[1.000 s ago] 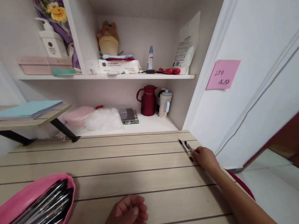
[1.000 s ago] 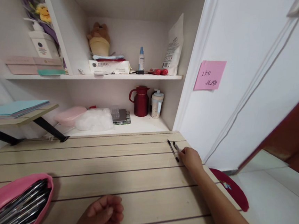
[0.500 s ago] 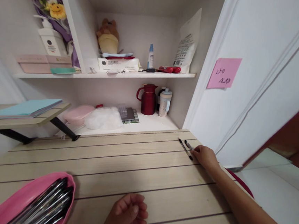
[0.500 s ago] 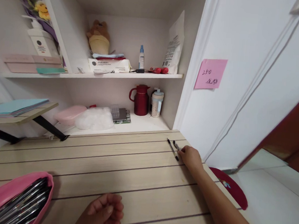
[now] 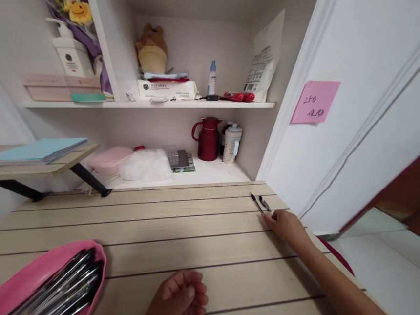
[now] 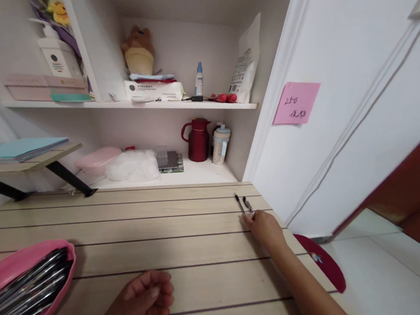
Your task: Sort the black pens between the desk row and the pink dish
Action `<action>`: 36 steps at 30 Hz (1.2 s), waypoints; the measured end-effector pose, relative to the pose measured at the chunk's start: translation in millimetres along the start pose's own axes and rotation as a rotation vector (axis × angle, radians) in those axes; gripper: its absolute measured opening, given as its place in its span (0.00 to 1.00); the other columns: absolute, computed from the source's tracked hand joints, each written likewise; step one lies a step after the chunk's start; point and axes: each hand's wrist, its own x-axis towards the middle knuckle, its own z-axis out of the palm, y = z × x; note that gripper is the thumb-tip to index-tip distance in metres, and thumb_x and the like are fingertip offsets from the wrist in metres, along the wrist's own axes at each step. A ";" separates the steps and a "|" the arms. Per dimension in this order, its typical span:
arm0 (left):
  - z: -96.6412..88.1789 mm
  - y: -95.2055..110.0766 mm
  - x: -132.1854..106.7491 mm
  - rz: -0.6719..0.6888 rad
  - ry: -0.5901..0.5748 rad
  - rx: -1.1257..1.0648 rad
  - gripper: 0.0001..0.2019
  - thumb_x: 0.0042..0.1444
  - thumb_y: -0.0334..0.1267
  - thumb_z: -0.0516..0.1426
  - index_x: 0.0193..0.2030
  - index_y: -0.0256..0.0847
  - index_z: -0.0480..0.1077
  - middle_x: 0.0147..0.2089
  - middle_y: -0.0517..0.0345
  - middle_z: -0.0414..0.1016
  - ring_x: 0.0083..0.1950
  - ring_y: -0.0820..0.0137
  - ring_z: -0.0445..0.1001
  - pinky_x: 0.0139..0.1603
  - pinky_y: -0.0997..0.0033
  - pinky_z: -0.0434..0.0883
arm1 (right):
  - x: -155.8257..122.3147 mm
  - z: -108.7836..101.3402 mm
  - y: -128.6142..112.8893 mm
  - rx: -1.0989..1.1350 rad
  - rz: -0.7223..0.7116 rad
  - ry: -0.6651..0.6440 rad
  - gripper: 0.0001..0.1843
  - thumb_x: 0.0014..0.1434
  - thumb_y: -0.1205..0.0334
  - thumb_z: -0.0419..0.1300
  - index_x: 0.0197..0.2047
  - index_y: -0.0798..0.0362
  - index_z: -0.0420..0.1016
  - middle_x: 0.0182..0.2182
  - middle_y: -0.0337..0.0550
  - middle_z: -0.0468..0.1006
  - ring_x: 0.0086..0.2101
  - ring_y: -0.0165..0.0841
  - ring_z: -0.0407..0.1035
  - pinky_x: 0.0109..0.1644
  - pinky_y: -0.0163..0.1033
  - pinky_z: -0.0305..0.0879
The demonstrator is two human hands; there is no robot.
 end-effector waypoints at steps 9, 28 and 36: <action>0.4 0.3 -1.2 0.009 -0.013 0.010 0.14 0.38 0.38 0.65 0.34 0.37 0.73 0.32 0.52 0.73 0.32 0.70 0.71 0.35 0.69 0.66 | -7.3 2.8 -3.6 -0.037 0.001 0.023 0.14 0.52 0.55 0.49 0.24 0.54 0.69 0.26 0.52 0.77 0.31 0.40 0.71 0.30 0.37 0.56; -3.2 -2.7 1.3 0.009 -0.028 0.004 0.14 0.38 0.39 0.66 0.34 0.37 0.73 0.32 0.53 0.73 0.32 0.71 0.72 0.34 0.70 0.67 | -3.1 3.6 1.7 -0.030 0.037 0.032 0.15 0.52 0.55 0.50 0.24 0.55 0.70 0.26 0.54 0.77 0.31 0.40 0.71 0.31 0.37 0.57; -3.2 -2.1 2.8 0.017 -0.030 0.021 0.15 0.38 0.39 0.66 0.34 0.37 0.72 0.32 0.53 0.73 0.32 0.71 0.72 0.33 0.71 0.68 | -3.0 0.8 0.0 0.013 0.050 0.007 0.15 0.49 0.52 0.52 0.23 0.55 0.70 0.25 0.53 0.76 0.29 0.40 0.70 0.30 0.37 0.56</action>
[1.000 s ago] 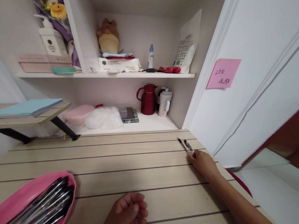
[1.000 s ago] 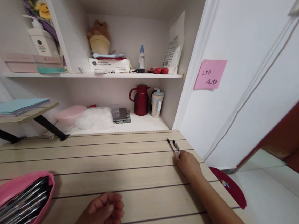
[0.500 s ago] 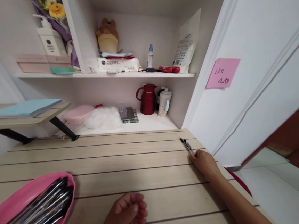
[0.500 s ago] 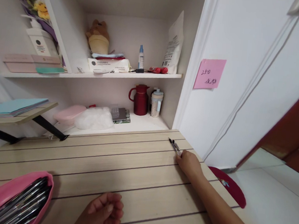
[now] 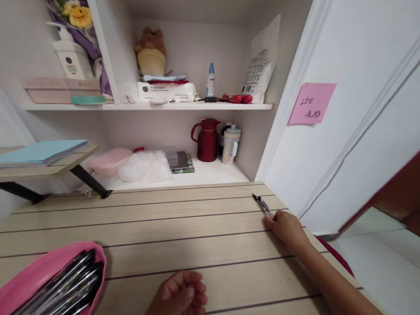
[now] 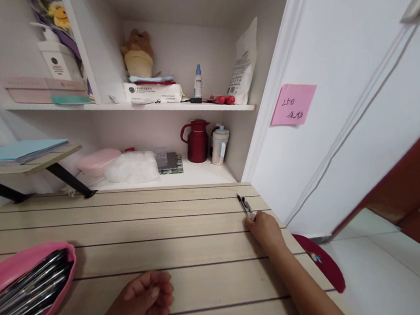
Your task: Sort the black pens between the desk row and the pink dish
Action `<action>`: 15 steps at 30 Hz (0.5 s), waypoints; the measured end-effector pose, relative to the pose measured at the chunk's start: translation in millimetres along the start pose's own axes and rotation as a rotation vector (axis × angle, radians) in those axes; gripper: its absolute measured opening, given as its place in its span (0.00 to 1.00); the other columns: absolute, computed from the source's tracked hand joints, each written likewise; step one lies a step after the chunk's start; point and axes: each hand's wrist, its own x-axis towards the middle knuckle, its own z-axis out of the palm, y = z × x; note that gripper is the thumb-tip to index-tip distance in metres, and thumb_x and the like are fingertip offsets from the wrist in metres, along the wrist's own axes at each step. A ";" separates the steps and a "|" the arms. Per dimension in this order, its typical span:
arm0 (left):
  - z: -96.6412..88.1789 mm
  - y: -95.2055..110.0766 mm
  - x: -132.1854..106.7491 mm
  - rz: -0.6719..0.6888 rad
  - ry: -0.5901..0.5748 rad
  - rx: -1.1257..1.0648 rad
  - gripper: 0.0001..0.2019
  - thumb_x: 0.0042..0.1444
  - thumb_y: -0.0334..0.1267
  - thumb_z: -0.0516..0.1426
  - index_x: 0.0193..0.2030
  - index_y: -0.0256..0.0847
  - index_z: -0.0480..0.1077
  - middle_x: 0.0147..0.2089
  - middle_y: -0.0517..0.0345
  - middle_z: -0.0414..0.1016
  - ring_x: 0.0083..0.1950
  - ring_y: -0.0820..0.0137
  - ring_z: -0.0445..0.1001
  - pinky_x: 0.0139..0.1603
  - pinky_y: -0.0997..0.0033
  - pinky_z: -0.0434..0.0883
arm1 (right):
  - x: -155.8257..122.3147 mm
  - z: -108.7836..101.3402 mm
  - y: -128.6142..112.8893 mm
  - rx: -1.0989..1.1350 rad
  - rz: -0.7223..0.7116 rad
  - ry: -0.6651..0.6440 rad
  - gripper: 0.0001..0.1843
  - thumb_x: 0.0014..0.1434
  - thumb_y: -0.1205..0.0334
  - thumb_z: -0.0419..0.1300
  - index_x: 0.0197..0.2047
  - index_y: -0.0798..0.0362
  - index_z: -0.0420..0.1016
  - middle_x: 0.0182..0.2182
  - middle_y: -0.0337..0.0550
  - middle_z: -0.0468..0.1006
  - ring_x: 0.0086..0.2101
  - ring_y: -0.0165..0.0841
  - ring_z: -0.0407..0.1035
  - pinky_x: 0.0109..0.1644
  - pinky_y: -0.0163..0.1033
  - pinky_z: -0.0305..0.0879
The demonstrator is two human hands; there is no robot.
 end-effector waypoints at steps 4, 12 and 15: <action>3.5 1.0 -2.3 0.024 0.032 0.001 0.15 0.38 0.39 0.65 0.34 0.37 0.72 0.32 0.53 0.73 0.31 0.71 0.72 0.33 0.71 0.68 | -2.6 -2.9 -1.4 0.013 0.005 -0.009 0.16 0.48 0.51 0.53 0.24 0.55 0.69 0.25 0.52 0.76 0.29 0.40 0.70 0.29 0.37 0.55; 12.0 2.2 -8.5 0.107 0.081 0.057 0.16 0.38 0.41 0.65 0.35 0.36 0.72 0.32 0.52 0.73 0.31 0.71 0.71 0.34 0.69 0.67 | -51.9 -22.1 -22.4 -0.067 -0.063 -0.055 0.13 0.52 0.54 0.50 0.26 0.53 0.68 0.27 0.49 0.76 0.29 0.37 0.70 0.26 0.35 0.50; 17.4 1.3 -10.0 0.129 0.093 0.132 0.18 0.38 0.43 0.64 0.36 0.36 0.71 0.32 0.53 0.73 0.31 0.71 0.71 0.34 0.69 0.67 | -97.6 -25.2 -50.5 -0.072 -0.223 -0.133 0.12 0.54 0.58 0.49 0.25 0.53 0.68 0.26 0.47 0.76 0.29 0.36 0.70 0.26 0.35 0.49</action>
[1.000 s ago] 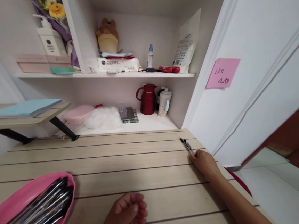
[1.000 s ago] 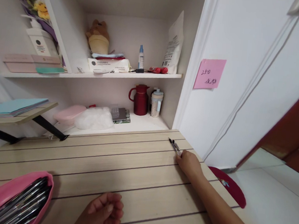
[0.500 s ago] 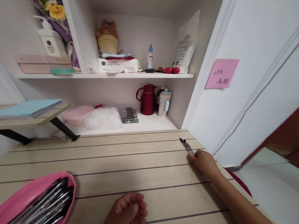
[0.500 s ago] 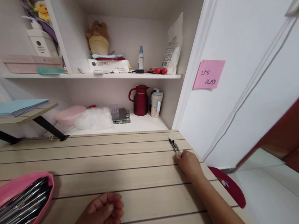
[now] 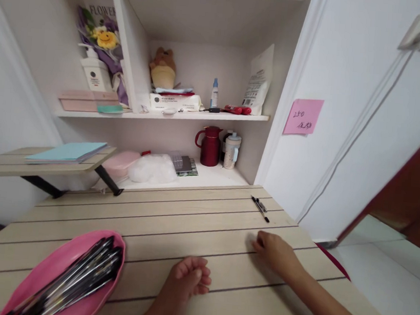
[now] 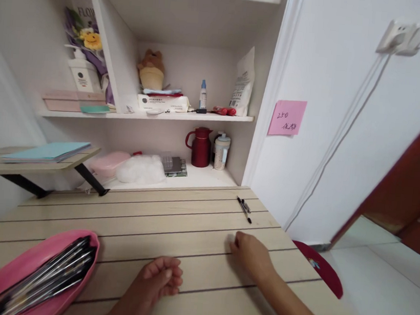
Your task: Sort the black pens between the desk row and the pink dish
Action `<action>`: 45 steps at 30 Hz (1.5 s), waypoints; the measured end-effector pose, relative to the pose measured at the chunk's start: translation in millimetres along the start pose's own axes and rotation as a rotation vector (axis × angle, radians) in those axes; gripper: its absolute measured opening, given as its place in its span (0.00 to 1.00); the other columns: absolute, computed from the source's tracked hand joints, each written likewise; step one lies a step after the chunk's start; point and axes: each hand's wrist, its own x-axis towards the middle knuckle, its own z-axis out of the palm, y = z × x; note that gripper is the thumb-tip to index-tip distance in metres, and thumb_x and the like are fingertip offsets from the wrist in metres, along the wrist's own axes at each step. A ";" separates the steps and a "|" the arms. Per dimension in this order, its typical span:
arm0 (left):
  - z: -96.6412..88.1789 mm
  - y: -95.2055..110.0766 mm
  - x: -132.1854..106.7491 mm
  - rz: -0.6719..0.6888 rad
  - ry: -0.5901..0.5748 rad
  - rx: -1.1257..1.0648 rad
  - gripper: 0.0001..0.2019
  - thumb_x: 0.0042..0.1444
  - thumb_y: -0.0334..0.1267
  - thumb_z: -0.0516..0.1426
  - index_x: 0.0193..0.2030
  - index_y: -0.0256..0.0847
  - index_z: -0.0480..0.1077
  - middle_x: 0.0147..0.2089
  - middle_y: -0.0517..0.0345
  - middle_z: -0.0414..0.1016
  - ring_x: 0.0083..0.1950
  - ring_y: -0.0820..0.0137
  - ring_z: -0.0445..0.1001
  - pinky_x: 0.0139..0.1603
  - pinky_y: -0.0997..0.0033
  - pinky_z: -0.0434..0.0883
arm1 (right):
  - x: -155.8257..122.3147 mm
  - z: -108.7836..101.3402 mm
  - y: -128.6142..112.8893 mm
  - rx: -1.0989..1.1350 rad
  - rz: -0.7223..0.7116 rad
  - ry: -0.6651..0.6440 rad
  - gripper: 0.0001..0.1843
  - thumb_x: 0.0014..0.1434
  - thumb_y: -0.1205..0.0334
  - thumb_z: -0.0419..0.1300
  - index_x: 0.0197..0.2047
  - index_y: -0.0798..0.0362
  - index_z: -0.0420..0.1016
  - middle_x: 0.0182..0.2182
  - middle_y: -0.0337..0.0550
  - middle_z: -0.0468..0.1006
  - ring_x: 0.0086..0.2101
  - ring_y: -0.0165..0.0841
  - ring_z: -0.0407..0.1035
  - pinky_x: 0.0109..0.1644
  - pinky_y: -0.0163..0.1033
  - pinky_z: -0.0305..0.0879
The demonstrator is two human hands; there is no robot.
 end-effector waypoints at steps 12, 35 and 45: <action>-55.9 131.5 -64.0 0.563 0.291 1.375 0.14 0.51 0.33 0.49 0.42 0.40 0.72 0.44 0.52 0.74 0.47 0.66 0.69 0.49 0.68 0.62 | -108.1 36.0 -105.8 0.013 -0.415 0.016 0.12 0.58 0.63 0.45 0.34 0.52 0.69 0.28 0.45 0.77 0.28 0.36 0.71 0.27 0.36 0.51; -129.5 142.8 -95.1 0.203 0.615 1.525 0.09 0.54 0.37 0.49 0.37 0.37 0.65 0.38 0.46 0.73 0.40 0.64 0.71 0.38 0.69 0.63 | -102.2 38.5 -116.0 0.236 -0.328 -0.075 0.17 0.57 0.50 0.45 0.22 0.49 0.62 0.20 0.43 0.73 0.24 0.37 0.67 0.27 0.38 0.52; 8.0 28.3 -34.2 -0.013 -0.150 -0.102 0.14 0.44 0.42 0.59 0.29 0.39 0.58 0.23 0.65 0.61 0.17 0.84 0.54 0.17 0.83 0.45 | -58.0 14.5 -177.0 1.852 -0.022 -0.202 0.21 0.49 0.41 0.54 0.34 0.51 0.64 0.23 0.38 0.72 0.17 0.27 0.63 0.12 0.28 0.50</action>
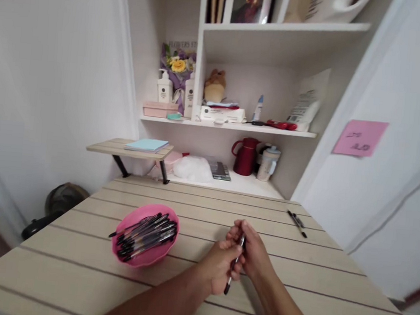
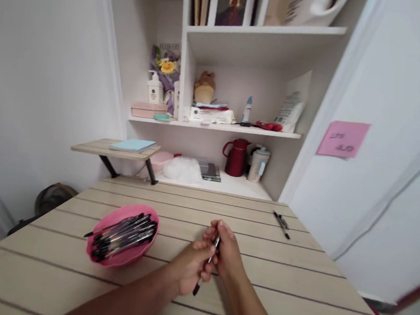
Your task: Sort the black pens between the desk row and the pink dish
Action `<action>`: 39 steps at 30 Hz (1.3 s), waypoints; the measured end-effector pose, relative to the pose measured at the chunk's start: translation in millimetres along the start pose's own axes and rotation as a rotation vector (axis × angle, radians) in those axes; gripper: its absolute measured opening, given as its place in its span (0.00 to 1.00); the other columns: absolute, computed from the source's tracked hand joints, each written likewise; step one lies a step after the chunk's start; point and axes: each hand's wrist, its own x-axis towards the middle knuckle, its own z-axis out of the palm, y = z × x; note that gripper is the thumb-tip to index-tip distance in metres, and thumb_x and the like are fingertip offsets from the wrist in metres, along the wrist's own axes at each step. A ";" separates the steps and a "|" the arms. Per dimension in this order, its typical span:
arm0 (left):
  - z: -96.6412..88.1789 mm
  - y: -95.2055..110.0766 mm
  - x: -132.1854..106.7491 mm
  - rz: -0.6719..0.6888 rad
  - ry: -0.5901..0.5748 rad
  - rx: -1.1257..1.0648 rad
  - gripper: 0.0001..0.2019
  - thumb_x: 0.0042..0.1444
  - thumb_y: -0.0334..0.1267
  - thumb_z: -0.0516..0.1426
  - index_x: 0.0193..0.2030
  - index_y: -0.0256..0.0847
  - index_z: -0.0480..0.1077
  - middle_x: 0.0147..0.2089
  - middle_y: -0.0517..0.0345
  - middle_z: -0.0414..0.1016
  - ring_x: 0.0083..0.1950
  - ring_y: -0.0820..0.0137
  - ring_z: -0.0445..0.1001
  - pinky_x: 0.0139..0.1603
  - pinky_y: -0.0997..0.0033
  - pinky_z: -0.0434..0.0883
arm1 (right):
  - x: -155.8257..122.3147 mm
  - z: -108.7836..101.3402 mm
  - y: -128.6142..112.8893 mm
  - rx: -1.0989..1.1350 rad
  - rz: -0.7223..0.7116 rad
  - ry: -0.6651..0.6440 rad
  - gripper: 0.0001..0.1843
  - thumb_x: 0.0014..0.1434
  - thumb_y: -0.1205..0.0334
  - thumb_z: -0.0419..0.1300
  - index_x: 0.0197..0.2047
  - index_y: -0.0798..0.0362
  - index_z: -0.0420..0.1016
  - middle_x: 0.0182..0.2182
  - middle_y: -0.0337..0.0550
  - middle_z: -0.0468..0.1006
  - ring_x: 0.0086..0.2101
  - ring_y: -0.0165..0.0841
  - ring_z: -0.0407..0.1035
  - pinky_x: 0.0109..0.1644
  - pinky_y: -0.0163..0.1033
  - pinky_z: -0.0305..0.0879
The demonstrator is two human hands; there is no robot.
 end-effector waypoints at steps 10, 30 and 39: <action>-13.1 -21.7 24.8 -0.137 0.000 -0.174 0.17 0.42 0.38 0.63 0.30 0.40 0.56 0.23 0.62 0.66 0.15 0.87 0.49 0.18 0.84 0.36 | 19.2 -20.3 19.2 0.107 0.051 0.100 0.21 0.45 0.42 0.59 0.24 0.51 0.59 0.11 0.27 0.57 0.11 0.22 0.54 0.09 0.24 0.40; -16.1 -18.5 20.2 -0.123 -0.113 -0.030 0.15 0.44 0.41 0.60 0.33 0.40 0.58 0.25 0.62 0.68 0.14 0.86 0.50 0.16 0.81 0.39 | 16.1 -23.3 11.7 0.062 -0.012 0.091 0.21 0.48 0.41 0.56 0.25 0.50 0.59 0.13 0.31 0.60 0.16 0.26 0.59 0.12 0.27 0.46; -15.7 -14.6 13.9 -0.130 -0.173 0.035 0.11 0.46 0.40 0.57 0.34 0.38 0.62 0.22 0.64 0.66 0.14 0.84 0.52 0.15 0.80 0.44 | 25.9 -49.8 -8.1 0.269 -0.142 0.181 0.15 0.47 0.50 0.61 0.27 0.50 0.62 0.16 0.27 0.57 0.16 0.22 0.54 0.22 0.30 0.58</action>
